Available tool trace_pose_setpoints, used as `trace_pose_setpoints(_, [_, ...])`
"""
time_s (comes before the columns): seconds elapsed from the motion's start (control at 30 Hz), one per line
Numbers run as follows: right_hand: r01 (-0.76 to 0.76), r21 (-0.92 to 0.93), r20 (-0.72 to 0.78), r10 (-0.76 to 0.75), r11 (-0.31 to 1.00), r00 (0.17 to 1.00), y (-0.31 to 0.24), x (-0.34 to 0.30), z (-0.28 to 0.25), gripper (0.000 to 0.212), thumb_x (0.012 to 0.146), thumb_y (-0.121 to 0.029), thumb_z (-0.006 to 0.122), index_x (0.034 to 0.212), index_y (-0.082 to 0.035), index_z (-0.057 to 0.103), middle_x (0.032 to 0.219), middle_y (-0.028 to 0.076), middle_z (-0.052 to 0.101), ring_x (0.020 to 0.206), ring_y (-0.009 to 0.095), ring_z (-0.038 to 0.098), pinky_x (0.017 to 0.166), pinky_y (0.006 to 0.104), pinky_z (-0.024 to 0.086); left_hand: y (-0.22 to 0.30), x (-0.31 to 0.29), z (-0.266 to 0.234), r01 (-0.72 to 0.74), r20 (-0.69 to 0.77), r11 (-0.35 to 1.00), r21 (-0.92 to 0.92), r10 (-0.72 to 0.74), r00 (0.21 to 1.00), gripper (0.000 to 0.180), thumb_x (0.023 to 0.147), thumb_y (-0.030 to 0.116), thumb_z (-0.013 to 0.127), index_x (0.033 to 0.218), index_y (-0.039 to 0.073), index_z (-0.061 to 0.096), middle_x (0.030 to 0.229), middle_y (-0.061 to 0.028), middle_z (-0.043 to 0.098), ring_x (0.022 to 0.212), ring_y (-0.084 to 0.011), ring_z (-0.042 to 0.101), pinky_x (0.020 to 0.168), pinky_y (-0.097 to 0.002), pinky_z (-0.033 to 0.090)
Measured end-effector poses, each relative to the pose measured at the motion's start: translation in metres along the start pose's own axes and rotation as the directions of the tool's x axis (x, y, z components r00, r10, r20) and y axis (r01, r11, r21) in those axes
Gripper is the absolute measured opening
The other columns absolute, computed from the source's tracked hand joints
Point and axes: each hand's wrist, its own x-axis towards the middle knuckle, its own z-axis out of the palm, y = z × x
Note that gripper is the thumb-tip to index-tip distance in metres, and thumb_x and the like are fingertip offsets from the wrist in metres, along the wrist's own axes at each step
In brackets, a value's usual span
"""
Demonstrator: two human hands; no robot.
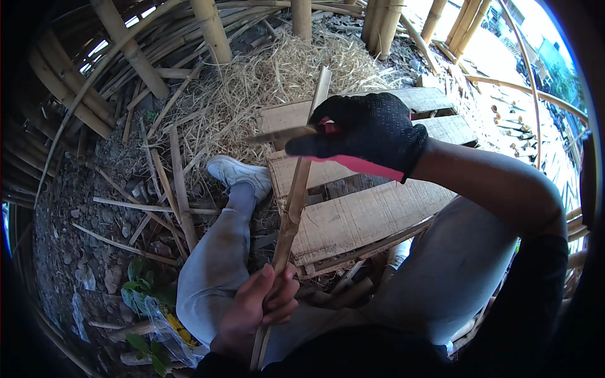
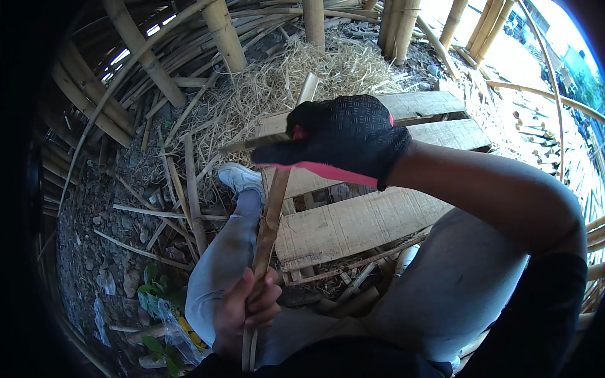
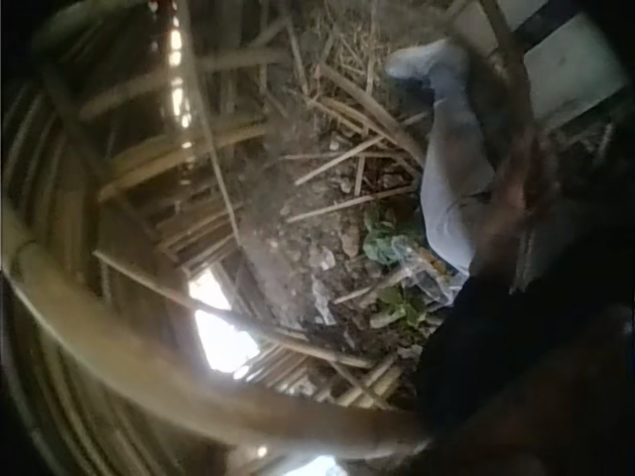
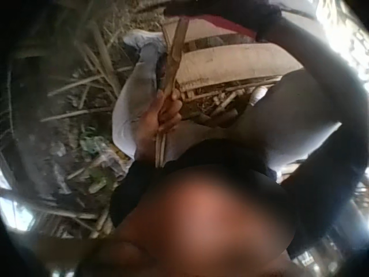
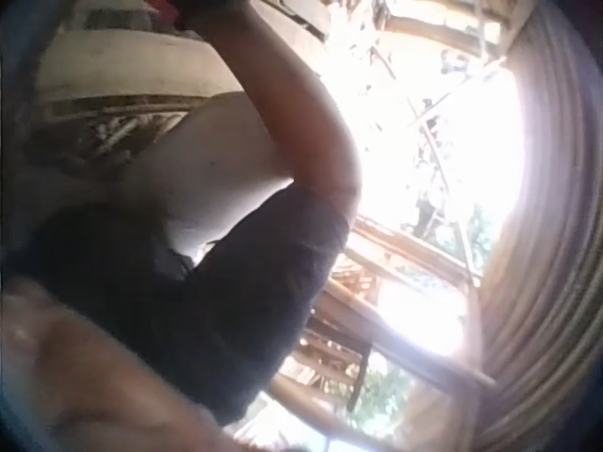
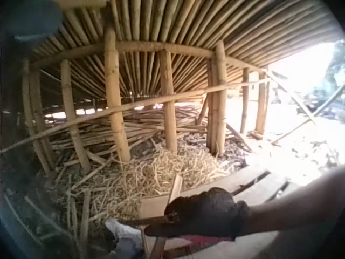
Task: The person sits on the ground and uses a knife to shave a long bamboo stick held between the legs. The person repeatedly scrapes the surface of the bamboo to remove thin strips, rotating the stick as needed.
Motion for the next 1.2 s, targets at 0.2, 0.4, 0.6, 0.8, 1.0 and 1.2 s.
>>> trace_pose_setpoints(0.2, [0.307, -0.067, 0.116, -0.298, 0.949, 0.947, -0.002, 0.002, -0.017, 0.064, 0.08, -0.073, 0.068, 0.096, -0.011, 0.067, 0.08, 0.007, 0.07, 0.073, 0.03, 0.07, 0.068, 0.0387, 0.055, -0.005, -0.006, 0.008, -0.14, 0.03, 0.972, 0.19, 0.136, 0.99, 0.05, 0.107, 0.052, 0.041, 0.108, 0.003, 0.05, 0.068, -0.0044, 0.043, 0.045, -0.0145, 0.042, 0.043, -0.0265, 0.033])
trace_pose_setpoints(0.4, [0.388, 0.127, 0.046, -0.396, 0.913, 0.917, -0.013, -0.012, -0.006, 0.058, 0.081, -0.069, 0.071, 0.084, -0.012, 0.062, 0.07, 0.006, 0.064, 0.064, 0.03, 0.068, 0.057, 0.0407, 0.052, -0.015, 0.019, -0.028, -0.255, 0.267, 0.959, 0.119, 0.217, 0.939, 0.069, 0.101, 0.066, 0.042, 0.107, -0.001, 0.056, 0.082, -0.0066, 0.052, 0.075, -0.0225, 0.065, 0.058, -0.0315, 0.048])
trace_pose_setpoints(0.6, [0.342, 0.24, 0.29, -0.404, 0.908, 0.868, -0.042, -0.026, -0.002, 0.059, 0.09, -0.07, 0.058, 0.094, -0.012, 0.067, 0.089, 0.012, 0.073, 0.082, 0.034, 0.071, 0.073, 0.044, 0.057, -0.028, 0.027, -0.029, -0.233, 0.375, 0.968, -0.093, 0.251, 0.893, 0.059, 0.101, 0.06, 0.051, 0.115, 0.003, 0.051, 0.078, -0.0043, 0.05, 0.05, -0.0126, 0.049, 0.043, -0.025, 0.038])
trace_pose_setpoints(0.8, [0.308, 0.126, 0.299, -0.332, 0.943, 0.895, -0.037, -0.018, -0.003, 0.046, 0.09, -0.06, 0.065, 0.092, -0.015, 0.065, 0.079, 0.01, 0.069, 0.074, 0.033, 0.07, 0.065, 0.0454, 0.055, -0.018, 0.033, -0.015, -0.217, 0.392, 0.976, -0.026, 0.209, 0.896, 0.052, 0.102, 0.057, 0.052, 0.12, 0.009, 0.044, 0.067, 0.0009, 0.04, 0.041, -0.0067, 0.036, 0.036, -0.0225, 0.028])
trace_pose_setpoints(1.0, [0.32, 0.165, 0.144, -0.344, 0.933, 0.928, -0.017, -0.01, 0.008, 0.051, 0.087, -0.063, 0.069, 0.098, -0.014, 0.069, 0.077, 0.008, 0.069, 0.072, 0.03, 0.07, 0.064, 0.0413, 0.055, -0.012, 0.023, -0.01, -0.174, 0.17, 0.975, 0.14, 0.149, 0.974, 0.048, 0.102, 0.06, 0.05, 0.107, 0.013, 0.044, 0.063, 0.0051, 0.036, 0.042, -0.0041, 0.031, 0.038, -0.0205, 0.024])
trace_pose_setpoints(1.2, [0.367, 0.166, -0.234, -0.325, 0.915, 0.916, -0.016, -0.017, -0.001, 0.046, 0.082, -0.05, 0.082, 0.096, -0.007, 0.072, 0.073, 0.007, 0.067, 0.064, 0.025, 0.068, 0.058, 0.0347, 0.053, -0.01, 0.017, -0.009, -0.139, -0.01, 0.977, 0.161, 0.143, 0.99, 0.049, 0.103, 0.063, 0.043, 0.099, 0.014, 0.042, 0.06, 0.0069, 0.031, 0.042, -0.0027, 0.028, 0.038, -0.0197, 0.024])
